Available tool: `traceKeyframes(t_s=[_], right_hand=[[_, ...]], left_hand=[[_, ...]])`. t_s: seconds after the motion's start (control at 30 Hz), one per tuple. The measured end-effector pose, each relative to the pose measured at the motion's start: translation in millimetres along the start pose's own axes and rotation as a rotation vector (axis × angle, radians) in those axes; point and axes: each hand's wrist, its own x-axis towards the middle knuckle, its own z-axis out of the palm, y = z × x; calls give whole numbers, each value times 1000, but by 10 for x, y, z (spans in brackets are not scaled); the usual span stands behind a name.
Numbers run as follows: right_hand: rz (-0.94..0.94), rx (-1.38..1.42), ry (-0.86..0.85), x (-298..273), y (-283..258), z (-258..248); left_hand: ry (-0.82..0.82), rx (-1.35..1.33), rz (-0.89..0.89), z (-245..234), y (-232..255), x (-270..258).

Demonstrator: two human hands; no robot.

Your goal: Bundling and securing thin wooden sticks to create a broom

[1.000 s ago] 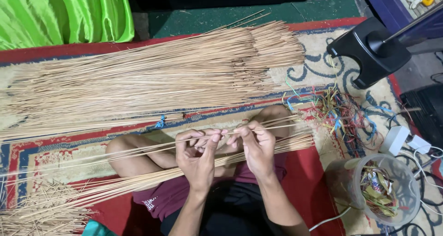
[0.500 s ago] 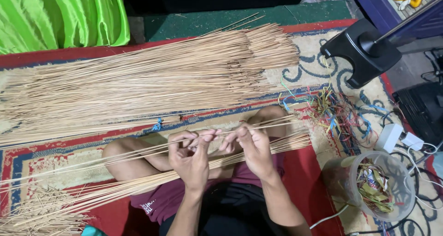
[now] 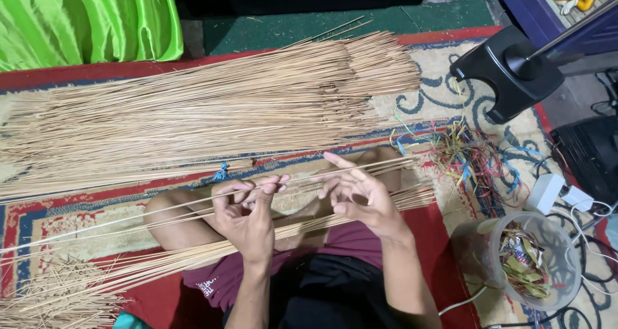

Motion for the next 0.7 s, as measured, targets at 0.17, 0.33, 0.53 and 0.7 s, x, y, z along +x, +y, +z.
traceKeyframes(t_s=[0.17,0.33,0.53,0.7], right_hand=[[14,40,211,80,260,190],[119,121,268,66,346,94],[178,351,254,23,338,-100],[159,-20,55,82,214,50]], left_hand=[[-71,6,41,-28,-95,-19],[-104,2,85,-54,-102,38],[-40,-38,55,-101,-60,115],[41,-32,-65,-33,24,88]])
